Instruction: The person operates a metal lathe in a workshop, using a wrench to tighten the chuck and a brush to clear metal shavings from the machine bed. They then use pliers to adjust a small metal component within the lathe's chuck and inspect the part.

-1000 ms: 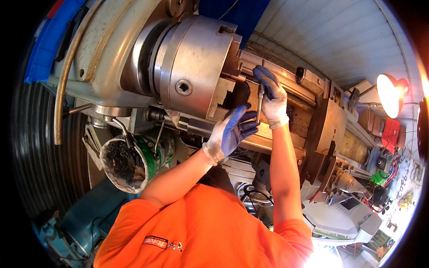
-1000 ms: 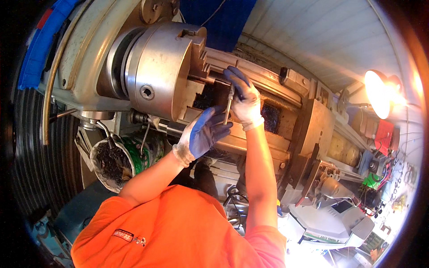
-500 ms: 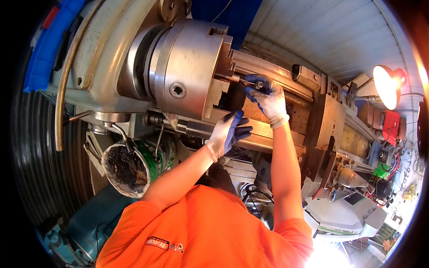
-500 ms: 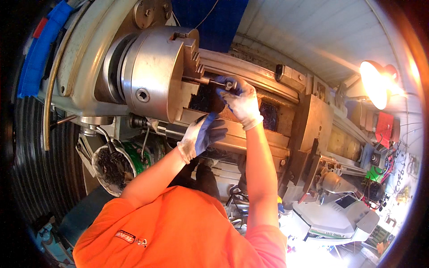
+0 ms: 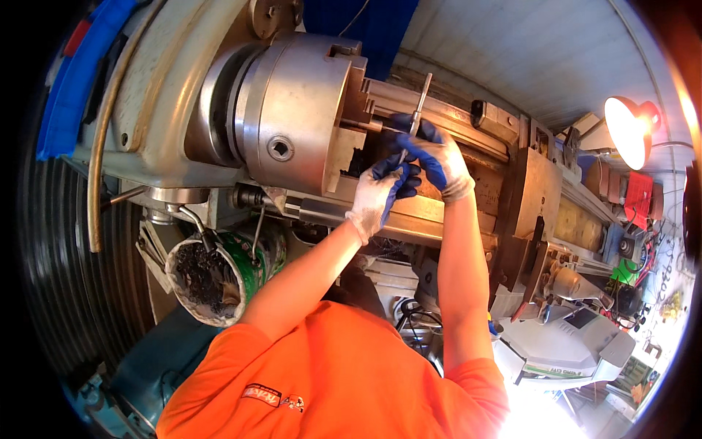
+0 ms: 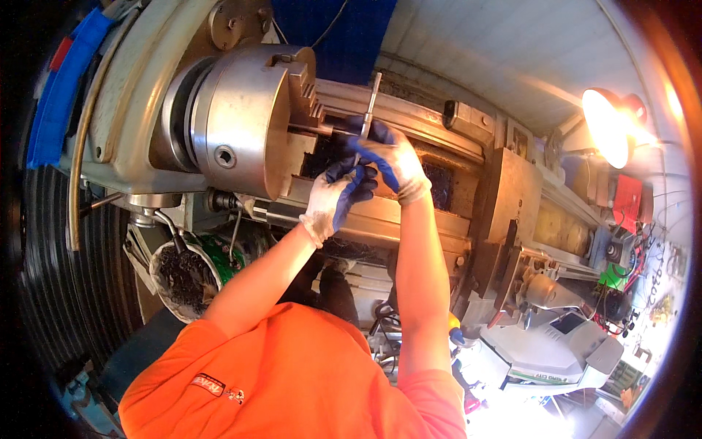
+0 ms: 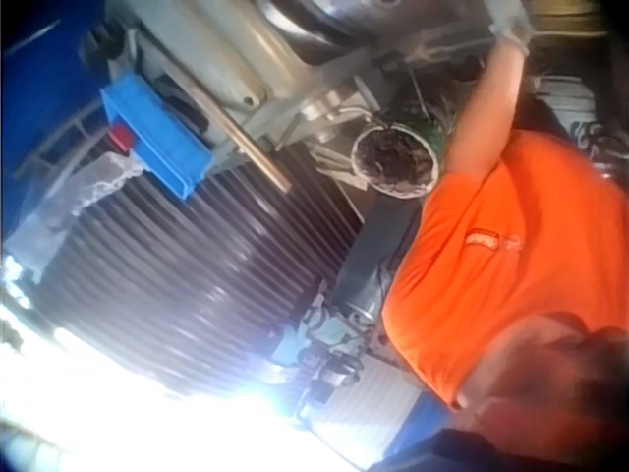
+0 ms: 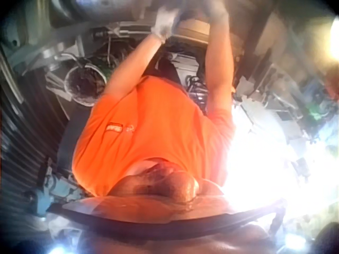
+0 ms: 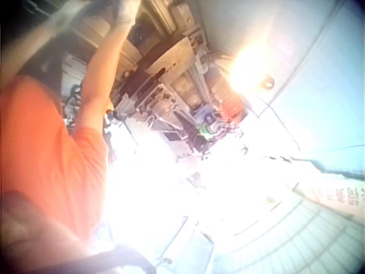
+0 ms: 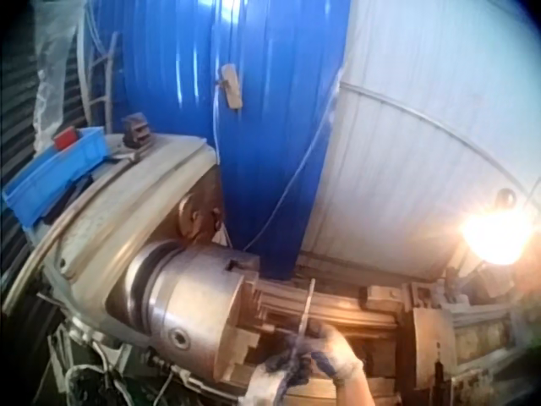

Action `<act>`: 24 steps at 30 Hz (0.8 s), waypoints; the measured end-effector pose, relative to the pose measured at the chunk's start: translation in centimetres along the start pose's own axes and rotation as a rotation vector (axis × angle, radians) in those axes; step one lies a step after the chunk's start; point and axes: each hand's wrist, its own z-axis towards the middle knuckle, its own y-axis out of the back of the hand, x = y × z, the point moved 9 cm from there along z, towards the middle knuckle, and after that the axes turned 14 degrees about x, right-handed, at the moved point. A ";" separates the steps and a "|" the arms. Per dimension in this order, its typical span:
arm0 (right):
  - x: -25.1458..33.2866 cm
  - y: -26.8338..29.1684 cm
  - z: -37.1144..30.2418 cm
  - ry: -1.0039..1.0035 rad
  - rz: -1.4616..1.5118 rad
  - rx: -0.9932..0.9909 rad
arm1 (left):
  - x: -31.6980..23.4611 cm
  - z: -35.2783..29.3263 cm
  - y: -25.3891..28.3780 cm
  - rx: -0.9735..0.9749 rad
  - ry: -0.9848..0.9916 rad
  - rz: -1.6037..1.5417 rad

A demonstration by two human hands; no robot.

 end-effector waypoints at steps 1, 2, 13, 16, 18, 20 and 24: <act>2.8 -0.8 0.1 0.215 -0.478 0.058 | 0.6 0.4 1.0 -0.018 0.012 -0.003; 5.1 -2.3 -0.9 0.426 -0.885 0.050 | 1.7 0.7 1.9 -0.031 0.043 -0.129; 4.9 -0.2 -1.6 0.192 -0.254 -0.230 | -2.9 0.2 -5.3 0.207 -0.054 -0.381; 2.5 0.4 -2.3 -0.035 0.399 -0.272 | -3.4 1.3 -4.7 0.251 -0.099 -0.199; 2.4 2.7 -3.1 0.201 0.435 -0.557 | -3.0 2.2 -2.8 0.224 -0.114 -0.048; 2.1 1.5 -1.9 -0.008 0.361 -0.465 | -3.1 2.8 -1.6 0.245 -0.224 0.074; 1.6 -0.3 0.4 -0.028 -0.099 -0.093 | -3.0 2.2 1.0 -0.043 -0.244 0.516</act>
